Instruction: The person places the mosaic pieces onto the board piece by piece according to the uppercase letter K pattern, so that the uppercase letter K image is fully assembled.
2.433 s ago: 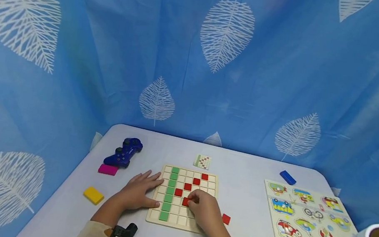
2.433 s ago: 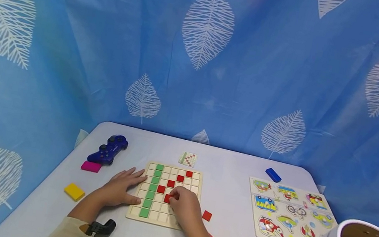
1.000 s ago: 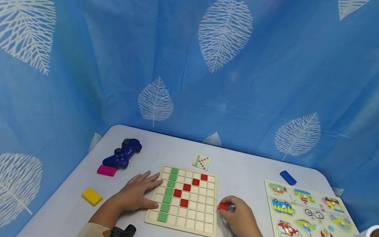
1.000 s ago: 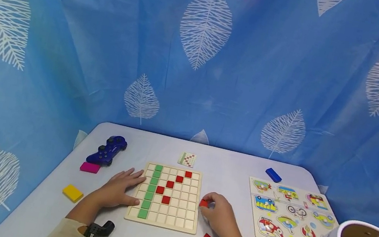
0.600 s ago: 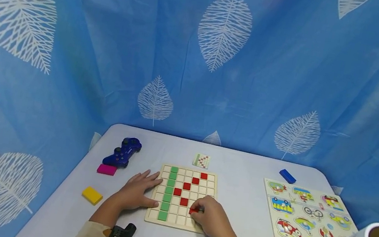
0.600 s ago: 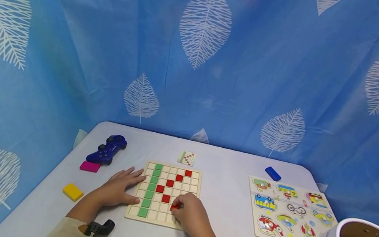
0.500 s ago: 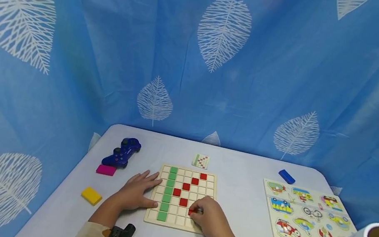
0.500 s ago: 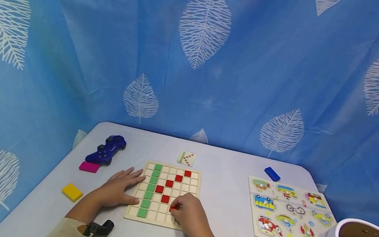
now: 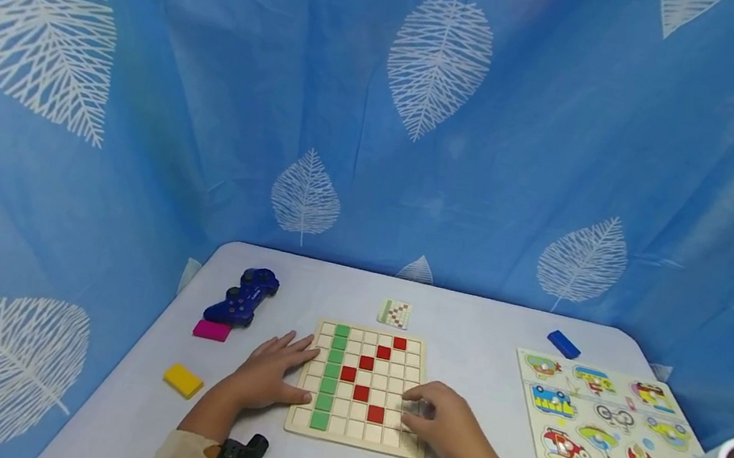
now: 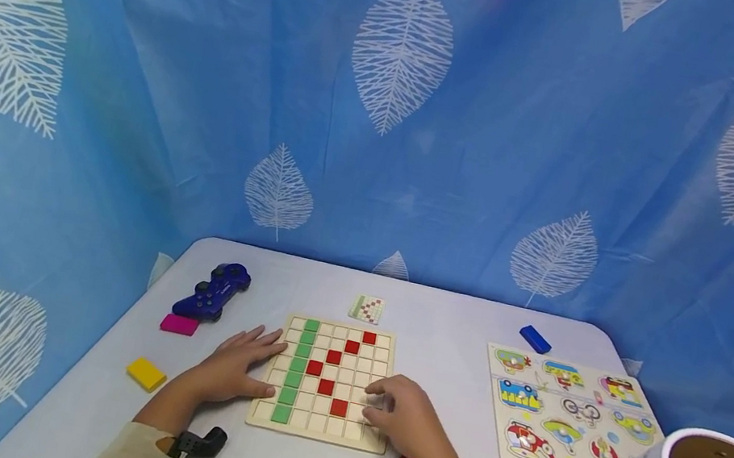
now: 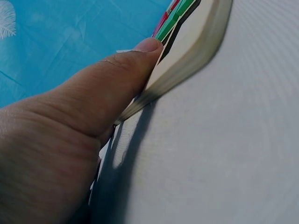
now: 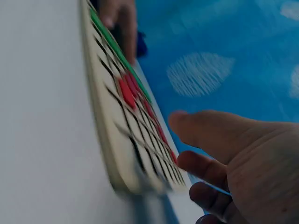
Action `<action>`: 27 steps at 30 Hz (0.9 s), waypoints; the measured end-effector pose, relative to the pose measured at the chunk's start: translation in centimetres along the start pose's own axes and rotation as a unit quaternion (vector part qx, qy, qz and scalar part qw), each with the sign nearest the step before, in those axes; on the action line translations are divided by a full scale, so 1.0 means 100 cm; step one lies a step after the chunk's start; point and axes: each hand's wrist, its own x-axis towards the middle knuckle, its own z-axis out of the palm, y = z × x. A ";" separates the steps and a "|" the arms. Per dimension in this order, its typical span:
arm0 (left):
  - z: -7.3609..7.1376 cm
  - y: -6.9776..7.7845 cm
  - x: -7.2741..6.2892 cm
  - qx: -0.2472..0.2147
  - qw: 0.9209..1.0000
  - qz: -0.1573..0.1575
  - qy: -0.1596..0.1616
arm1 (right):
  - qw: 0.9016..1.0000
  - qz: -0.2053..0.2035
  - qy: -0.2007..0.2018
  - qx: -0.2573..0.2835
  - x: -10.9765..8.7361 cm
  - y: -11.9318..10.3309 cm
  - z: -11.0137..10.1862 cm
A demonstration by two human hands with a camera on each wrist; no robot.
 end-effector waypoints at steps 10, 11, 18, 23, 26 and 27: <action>-0.001 -0.001 0.002 0.001 1.000 0.001 0.001 | 0.994 0.096 -0.013 -0.058 -0.022 0.052 -0.033; -0.001 -0.001 0.002 0.000 1.000 0.002 0.001 | 0.993 0.099 0.003 -0.059 -0.022 0.055 -0.033; 0.001 -0.001 0.002 -0.004 1.000 0.001 -0.001 | 0.995 0.091 0.003 -0.045 -0.026 0.064 -0.033; 0.002 -0.002 0.002 -0.003 1.000 0.004 0.002 | 0.993 0.105 0.025 -0.053 -0.027 0.063 -0.035; 0.001 -0.001 0.003 -0.003 1.000 0.007 0.003 | 0.989 0.128 0.042 -0.057 -0.027 0.063 -0.037; 0.000 -0.001 0.003 -0.003 1.000 0.007 0.003 | 0.988 0.132 0.046 -0.057 -0.027 0.063 -0.038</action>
